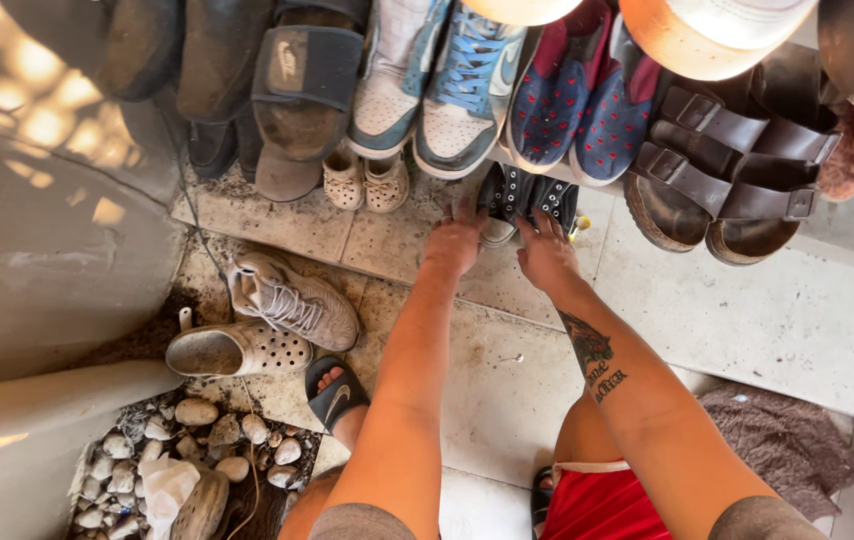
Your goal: The person organizes a collection of shoes in a cluttered entryway. They pick up various shoes, including sneakers and sandals, and place them on a multi-tiered shoe rack and a wooden shelf. The person handles the shoes one at a time, arranging them neatly.
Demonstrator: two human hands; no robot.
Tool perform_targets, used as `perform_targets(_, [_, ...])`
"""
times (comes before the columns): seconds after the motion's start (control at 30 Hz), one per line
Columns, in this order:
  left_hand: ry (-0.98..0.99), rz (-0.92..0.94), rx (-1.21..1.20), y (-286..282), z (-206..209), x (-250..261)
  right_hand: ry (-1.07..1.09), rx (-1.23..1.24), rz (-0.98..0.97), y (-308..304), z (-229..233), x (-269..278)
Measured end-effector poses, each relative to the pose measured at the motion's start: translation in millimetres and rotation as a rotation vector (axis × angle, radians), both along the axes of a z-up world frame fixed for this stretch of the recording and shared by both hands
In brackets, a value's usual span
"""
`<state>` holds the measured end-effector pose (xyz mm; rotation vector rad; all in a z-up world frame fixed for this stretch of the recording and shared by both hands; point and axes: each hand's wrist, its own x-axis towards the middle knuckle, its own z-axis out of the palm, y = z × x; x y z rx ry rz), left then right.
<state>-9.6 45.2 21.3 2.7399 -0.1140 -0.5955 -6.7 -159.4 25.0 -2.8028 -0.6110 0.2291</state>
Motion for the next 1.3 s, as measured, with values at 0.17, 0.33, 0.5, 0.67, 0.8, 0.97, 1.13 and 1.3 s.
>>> perform_targets(0.17, [-0.036, 0.100, 0.043, 42, 20, -1, -0.019, 0.057, 0.056, 37, 8, 8])
perform_targets(0.33, [-0.113, 0.249, 0.102, 84, 26, -4, 0.060, 0.057, 0.095, 79, 12, 17])
perform_targets(0.5, [-0.149, 0.412, 0.071, 118, 33, 1, 0.157, 0.045, 0.110, 116, 11, 23])
perform_targets(0.67, [-0.042, 0.445, 0.097, 147, 30, 11, 0.179, 0.031, 0.139, 151, 7, 24])
perform_targets(0.8, [-0.023, 0.399, 0.119, 161, 25, 20, 0.193, 0.047, 0.154, 168, 13, 28])
perform_targets(0.97, [0.006, 0.404, 0.043, 166, 17, 22, 0.221, 0.040, 0.137, 190, 24, 38])
perform_targets(1.13, [-0.017, 0.300, 0.124, 169, -17, 26, 0.238, 0.067, 0.060, 204, 27, 42])
perform_targets(1.3, [0.119, 0.256, 0.168, 178, -24, 30, 0.235, 0.033, 0.022, 217, 24, 44])
